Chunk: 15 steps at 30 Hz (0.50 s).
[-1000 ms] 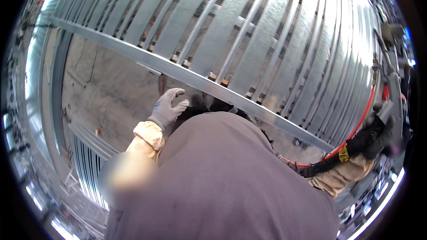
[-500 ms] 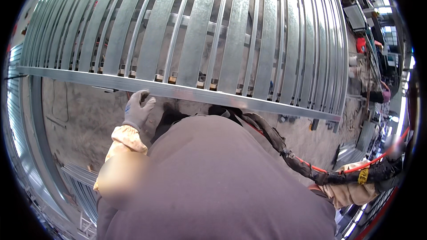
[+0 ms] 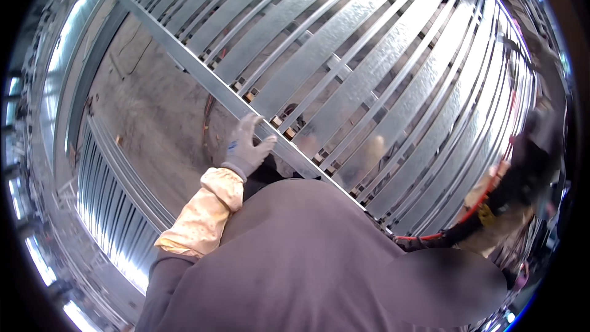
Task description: The person welds a metal frame using a handheld welding gun. They repeatedly position the tool along the frame's seams and trigger the welder, producing bright sparks. The person wears protective gloves and sleeves while working on the curved metal structure.
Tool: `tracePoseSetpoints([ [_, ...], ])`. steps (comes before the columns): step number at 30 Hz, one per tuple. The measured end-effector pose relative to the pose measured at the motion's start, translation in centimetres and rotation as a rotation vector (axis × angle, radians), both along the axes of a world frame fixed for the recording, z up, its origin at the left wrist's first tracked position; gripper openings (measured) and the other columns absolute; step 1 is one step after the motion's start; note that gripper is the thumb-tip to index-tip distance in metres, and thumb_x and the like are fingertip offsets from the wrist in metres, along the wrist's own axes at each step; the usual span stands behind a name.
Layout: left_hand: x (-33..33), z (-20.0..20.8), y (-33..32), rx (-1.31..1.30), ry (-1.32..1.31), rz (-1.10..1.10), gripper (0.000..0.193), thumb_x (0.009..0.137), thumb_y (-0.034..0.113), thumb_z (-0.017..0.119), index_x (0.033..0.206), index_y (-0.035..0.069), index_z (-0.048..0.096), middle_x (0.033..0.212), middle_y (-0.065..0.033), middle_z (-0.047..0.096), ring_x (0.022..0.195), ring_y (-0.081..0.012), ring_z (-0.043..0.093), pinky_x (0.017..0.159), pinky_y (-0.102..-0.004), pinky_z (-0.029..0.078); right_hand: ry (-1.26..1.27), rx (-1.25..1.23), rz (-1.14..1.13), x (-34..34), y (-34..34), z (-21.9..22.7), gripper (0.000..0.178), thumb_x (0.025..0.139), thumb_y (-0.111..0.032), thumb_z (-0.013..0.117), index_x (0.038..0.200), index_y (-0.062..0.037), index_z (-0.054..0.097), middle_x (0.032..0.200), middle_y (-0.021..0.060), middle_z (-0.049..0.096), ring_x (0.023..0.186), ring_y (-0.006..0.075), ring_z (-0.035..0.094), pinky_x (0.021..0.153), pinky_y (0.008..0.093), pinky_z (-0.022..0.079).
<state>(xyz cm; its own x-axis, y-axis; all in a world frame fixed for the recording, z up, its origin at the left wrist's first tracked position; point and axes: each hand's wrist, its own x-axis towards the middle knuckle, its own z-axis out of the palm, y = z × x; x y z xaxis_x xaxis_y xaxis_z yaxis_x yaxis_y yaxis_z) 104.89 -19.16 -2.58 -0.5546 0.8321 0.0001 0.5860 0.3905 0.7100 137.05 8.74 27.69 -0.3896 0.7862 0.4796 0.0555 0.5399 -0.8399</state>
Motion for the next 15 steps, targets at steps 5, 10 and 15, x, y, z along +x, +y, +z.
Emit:
tracePoseSetpoints([
  [5,3.2,1.2,3.8,0.229,-0.353,0.016,0.054,0.089,0.025,0.072,0.133,0.001,0.051,0.129,-0.0127,0.058,0.118,-0.0244,0.057,0.101,-0.0371,0.045,-0.098,-0.943,0.301,-13.0,3.4,-7.6,0.037,0.097,-0.033,0.06,0.112,0.0014,0.056,0.082,0.0151,0.068,0.045,0.0078,0.049,0.036,0.0203,0.035],
  [10,3.5,-1.1,8.6,0.512,-1.178,0.091,0.048,0.099,0.024,0.061,0.139,0.0,0.046,0.118,-0.0052,0.059,0.101,-0.0125,0.057,0.089,-0.0295,0.05,-0.433,-1.223,0.704,-22.0,2.8,-17.1,0.042,0.096,-0.024,0.064,0.123,0.0059,0.055,0.072,0.0146,0.069,0.048,0.0139,0.061,0.043,0.0232,0.049],
  [15,-0.4,0.3,9.9,0.285,-1.195,0.42,0.039,0.104,0.023,0.051,0.134,-0.001,0.051,0.105,-0.0012,0.059,0.092,-0.009,0.056,0.078,-0.0256,0.05,-0.43,-1.278,0.93,-27.9,1.6,-23.4,0.04,0.097,-0.027,0.063,0.125,0.0008,0.059,0.094,0.0055,0.067,0.063,0.0119,0.064,0.053,0.0254,0.052],
])
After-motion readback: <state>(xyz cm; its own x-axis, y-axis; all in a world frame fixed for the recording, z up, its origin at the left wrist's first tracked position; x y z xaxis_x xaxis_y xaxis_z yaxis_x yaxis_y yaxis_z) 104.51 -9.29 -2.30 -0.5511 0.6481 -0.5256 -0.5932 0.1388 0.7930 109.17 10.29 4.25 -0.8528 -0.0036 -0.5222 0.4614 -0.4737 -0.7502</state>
